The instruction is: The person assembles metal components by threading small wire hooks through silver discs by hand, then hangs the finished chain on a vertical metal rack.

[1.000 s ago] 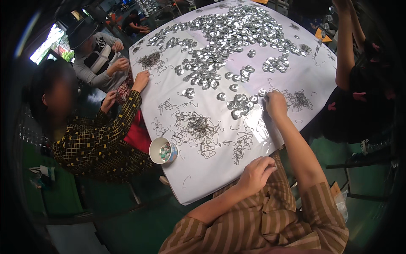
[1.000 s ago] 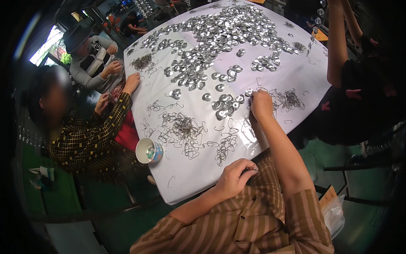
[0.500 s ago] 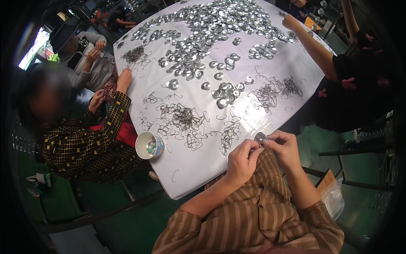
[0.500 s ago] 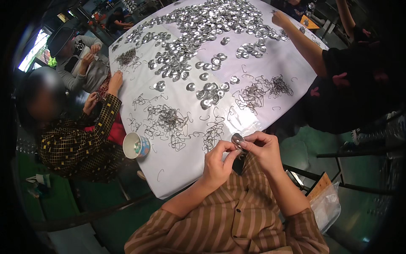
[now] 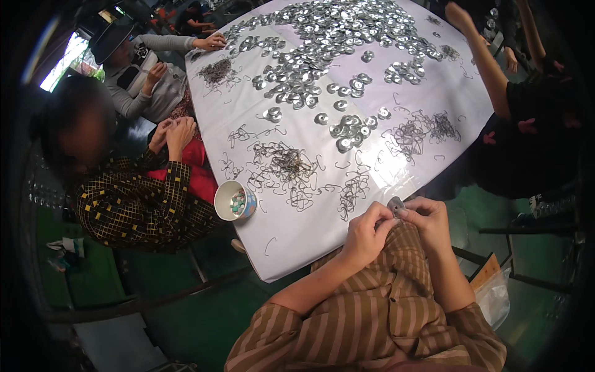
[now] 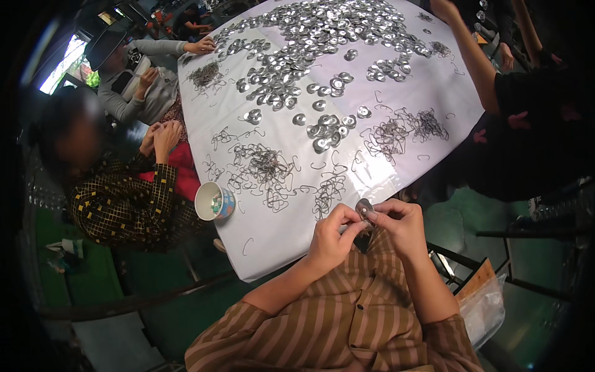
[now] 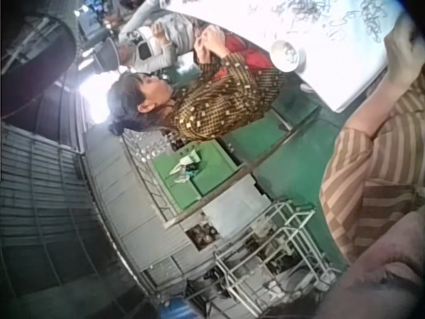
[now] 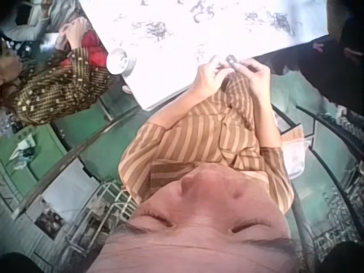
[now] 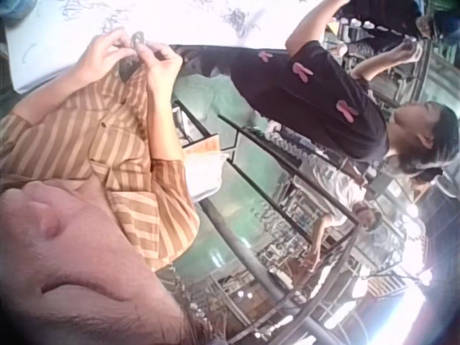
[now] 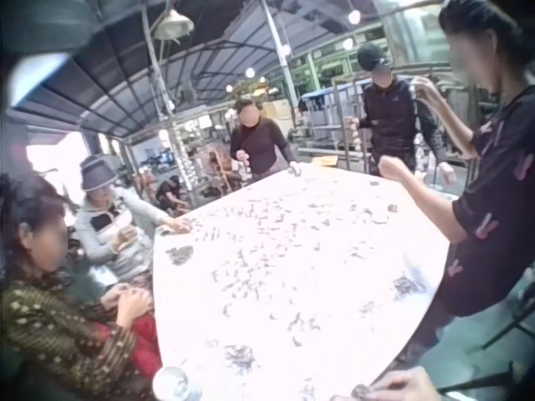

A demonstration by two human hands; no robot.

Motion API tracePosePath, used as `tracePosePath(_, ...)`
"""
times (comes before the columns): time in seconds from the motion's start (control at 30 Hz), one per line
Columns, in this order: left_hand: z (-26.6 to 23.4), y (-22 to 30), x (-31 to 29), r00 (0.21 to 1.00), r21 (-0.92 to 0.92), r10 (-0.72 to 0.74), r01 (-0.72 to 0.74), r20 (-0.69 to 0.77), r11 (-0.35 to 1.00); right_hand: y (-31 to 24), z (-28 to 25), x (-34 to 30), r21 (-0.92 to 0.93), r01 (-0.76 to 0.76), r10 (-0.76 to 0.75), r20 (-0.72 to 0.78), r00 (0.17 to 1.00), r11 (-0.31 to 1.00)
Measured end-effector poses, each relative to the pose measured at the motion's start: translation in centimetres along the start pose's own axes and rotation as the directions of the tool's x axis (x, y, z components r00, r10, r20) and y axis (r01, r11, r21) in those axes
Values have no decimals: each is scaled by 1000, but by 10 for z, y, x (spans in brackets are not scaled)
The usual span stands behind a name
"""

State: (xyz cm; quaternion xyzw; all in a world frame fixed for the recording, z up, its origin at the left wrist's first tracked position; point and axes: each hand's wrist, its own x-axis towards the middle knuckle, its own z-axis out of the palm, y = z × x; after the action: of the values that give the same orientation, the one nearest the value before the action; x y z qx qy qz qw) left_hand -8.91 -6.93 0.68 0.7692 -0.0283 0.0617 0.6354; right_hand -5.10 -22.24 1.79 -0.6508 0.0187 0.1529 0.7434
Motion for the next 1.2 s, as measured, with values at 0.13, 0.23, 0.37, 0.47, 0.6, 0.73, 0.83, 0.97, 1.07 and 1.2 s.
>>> tracePosePath(0.13,-2,2,1,1000,-15,-19,19,5,1000,3,-3,1,64,-56,55,7,998,996)
tracePosePath(0.23,-1,-2,0,996,-78,-90,91,17,993,4,-1,1,72,-53,53,-7,999,996)
tracePosePath(0.37,1,-3,0,985,-218,-156,167,69,961,2,-4,-2,151,-74,77,-13,997,986)
tracePosePath(0.47,3,-5,-1,988,-294,-148,154,41,943,0,-6,-3,196,-107,108,9,994,975)
tracePosePath(0.6,-5,-1,-1,991,-155,-113,124,77,980,-2,-2,-9,48,37,-37,-18,999,998)
tracePosePath(0.73,-38,-4,21,997,178,29,-42,71,983,-5,-4,-15,-67,211,-211,2,977,975)
tracePosePath(0.83,-73,-37,43,978,682,209,-168,23,712,-4,-5,-16,-100,269,-270,8,963,958)
tracePosePath(0.97,-86,-65,55,954,861,192,-291,230,417,1,-10,-15,-140,282,-282,17,959,949)
tracePosePath(1.07,-87,-73,60,910,854,227,-406,347,325,3,-12,-15,-144,287,-287,17,958,947)
tracePosePath(1.2,-89,-76,67,882,845,207,-466,423,261,6,-12,-16,-149,293,-294,18,956,944)
